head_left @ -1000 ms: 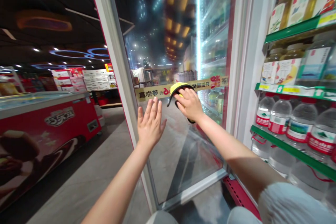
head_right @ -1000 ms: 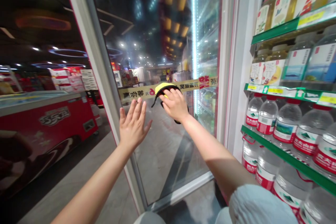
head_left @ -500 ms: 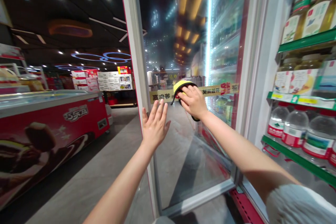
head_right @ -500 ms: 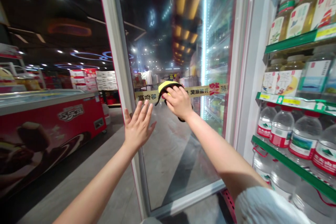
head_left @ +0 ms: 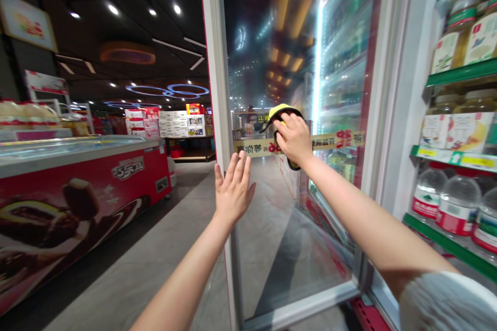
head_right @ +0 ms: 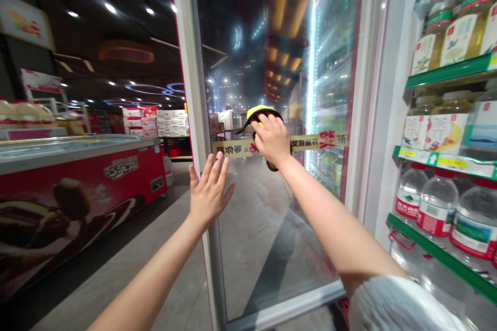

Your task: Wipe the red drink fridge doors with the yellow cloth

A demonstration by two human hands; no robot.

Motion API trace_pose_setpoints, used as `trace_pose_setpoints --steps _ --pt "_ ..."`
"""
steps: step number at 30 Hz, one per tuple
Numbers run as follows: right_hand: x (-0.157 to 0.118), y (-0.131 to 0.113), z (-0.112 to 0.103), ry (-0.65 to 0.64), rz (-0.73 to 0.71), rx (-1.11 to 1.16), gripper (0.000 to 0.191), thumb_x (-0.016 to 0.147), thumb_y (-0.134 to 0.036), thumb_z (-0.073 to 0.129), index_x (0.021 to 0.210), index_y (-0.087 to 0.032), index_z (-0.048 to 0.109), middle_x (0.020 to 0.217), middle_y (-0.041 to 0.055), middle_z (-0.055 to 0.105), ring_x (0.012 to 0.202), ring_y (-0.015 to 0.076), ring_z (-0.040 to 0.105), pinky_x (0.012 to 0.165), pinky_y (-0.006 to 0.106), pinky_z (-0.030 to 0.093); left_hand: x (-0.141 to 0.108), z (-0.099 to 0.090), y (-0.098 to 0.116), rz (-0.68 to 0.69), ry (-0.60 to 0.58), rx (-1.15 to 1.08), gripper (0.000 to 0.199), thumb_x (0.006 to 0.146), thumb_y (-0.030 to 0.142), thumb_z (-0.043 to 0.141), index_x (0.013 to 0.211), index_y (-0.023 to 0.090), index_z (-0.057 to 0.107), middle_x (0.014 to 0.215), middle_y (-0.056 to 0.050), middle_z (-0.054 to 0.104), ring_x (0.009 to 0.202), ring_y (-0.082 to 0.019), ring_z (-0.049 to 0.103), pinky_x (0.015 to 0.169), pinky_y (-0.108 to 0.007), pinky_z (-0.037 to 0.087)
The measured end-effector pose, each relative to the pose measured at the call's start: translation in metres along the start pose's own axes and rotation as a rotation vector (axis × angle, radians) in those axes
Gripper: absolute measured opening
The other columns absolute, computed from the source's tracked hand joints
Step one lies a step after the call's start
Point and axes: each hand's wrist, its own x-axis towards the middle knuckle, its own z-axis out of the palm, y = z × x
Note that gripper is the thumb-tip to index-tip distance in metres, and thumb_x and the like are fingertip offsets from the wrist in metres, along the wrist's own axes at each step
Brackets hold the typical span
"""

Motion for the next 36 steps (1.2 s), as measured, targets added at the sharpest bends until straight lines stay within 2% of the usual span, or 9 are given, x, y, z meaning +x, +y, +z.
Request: trace_pose_setpoints --steps 4,9,11,14,19,25,27,33,36 --pt "0.01 -0.018 0.005 -0.044 -0.109 -0.003 0.043 0.097 -0.025 0.052 0.139 -0.023 0.063 0.149 0.0101 0.057 0.137 0.0346 0.045 0.116 0.057 0.033 0.003 -0.003 -0.004 -0.023 0.018 0.012 0.075 0.096 0.032 0.055 0.163 0.016 0.023 0.166 -0.014 0.028 0.158 -0.027 0.019 0.125 -0.054 -0.018" --pt "-0.027 -0.015 0.007 -0.122 -0.356 0.073 0.036 0.097 -0.022 0.055 0.13 -0.026 0.067 0.139 0.0084 0.064 0.135 0.0284 0.049 0.121 0.054 0.033 -0.004 -0.002 -0.008 -0.021 0.032 0.037 0.08 0.096 0.031 0.054 0.164 0.013 0.015 0.165 -0.016 0.029 0.157 -0.027 0.022 0.127 -0.054 -0.013" --pt "-0.031 -0.014 0.01 -0.048 -0.316 0.123 0.033 0.098 -0.02 0.052 0.127 -0.024 0.068 0.139 0.0112 0.062 0.137 0.0267 0.049 0.12 0.051 0.037 -0.005 -0.002 -0.009 -0.017 0.037 0.052 0.082 0.097 0.032 0.054 0.164 0.012 0.012 0.165 -0.017 0.028 0.157 -0.028 0.022 0.127 -0.054 -0.011" --pt "-0.01 -0.026 0.017 0.049 -0.219 0.163 0.038 0.099 -0.018 0.047 0.134 -0.02 0.063 0.145 0.0155 0.055 0.141 0.0253 0.046 0.118 0.047 0.042 -0.001 -0.004 -0.011 -0.015 0.053 0.072 0.084 0.097 0.032 0.054 0.164 0.01 0.01 0.166 -0.018 0.025 0.157 -0.028 0.019 0.128 -0.053 -0.009" --pt "0.026 -0.059 0.018 -0.061 -0.221 0.052 0.048 0.097 -0.014 0.049 0.144 -0.02 0.058 0.152 0.0146 0.053 0.141 0.0323 0.044 0.115 0.054 0.039 0.003 -0.009 -0.017 -0.055 0.097 0.093 0.088 0.096 0.031 0.055 0.164 0.007 0.005 0.167 -0.02 0.022 0.158 -0.029 0.015 0.128 -0.055 -0.006" --pt "-0.02 -0.069 0.018 -0.187 -0.467 0.025 0.044 0.094 -0.016 0.056 0.137 -0.022 0.064 0.148 0.0081 0.06 0.137 0.0295 0.048 0.116 0.05 0.035 -0.01 -0.008 -0.023 -0.059 0.115 0.106 0.089 0.095 0.03 0.056 0.164 0.008 0.004 0.166 -0.021 0.024 0.158 -0.029 0.015 0.129 -0.054 -0.004" --pt "-0.022 -0.068 0.018 -0.183 -0.474 0.023 0.04 0.096 -0.018 0.055 0.135 -0.024 0.066 0.146 0.0069 0.062 0.137 0.0289 0.049 0.116 0.051 0.034 -0.01 -0.008 -0.023 -0.044 0.118 0.124 0.089 0.096 0.029 0.055 0.164 0.008 0.003 0.166 -0.022 0.024 0.158 -0.028 0.016 0.129 -0.054 -0.004" --pt "0.025 -0.066 0.023 -0.009 -0.258 0.071 0.043 0.1 -0.018 0.046 0.14 -0.02 0.062 0.146 0.0123 0.06 0.135 0.0296 0.05 0.112 0.048 0.039 0.002 -0.014 -0.019 -0.064 0.119 0.169 0.089 0.097 0.033 0.055 0.164 0.006 0.002 0.166 -0.023 0.023 0.158 -0.029 0.012 0.129 -0.055 0.0" --pt "0.027 -0.066 0.028 0.051 -0.368 0.125 0.042 0.103 -0.019 0.044 0.141 -0.025 0.061 0.142 0.0087 0.064 0.133 0.025 0.052 0.113 0.044 0.04 -0.002 -0.017 -0.019 -0.066 0.154 0.179 0.089 0.098 0.034 0.054 0.163 0.006 0.0 0.167 -0.023 0.022 0.158 -0.03 0.012 0.129 -0.055 0.001"
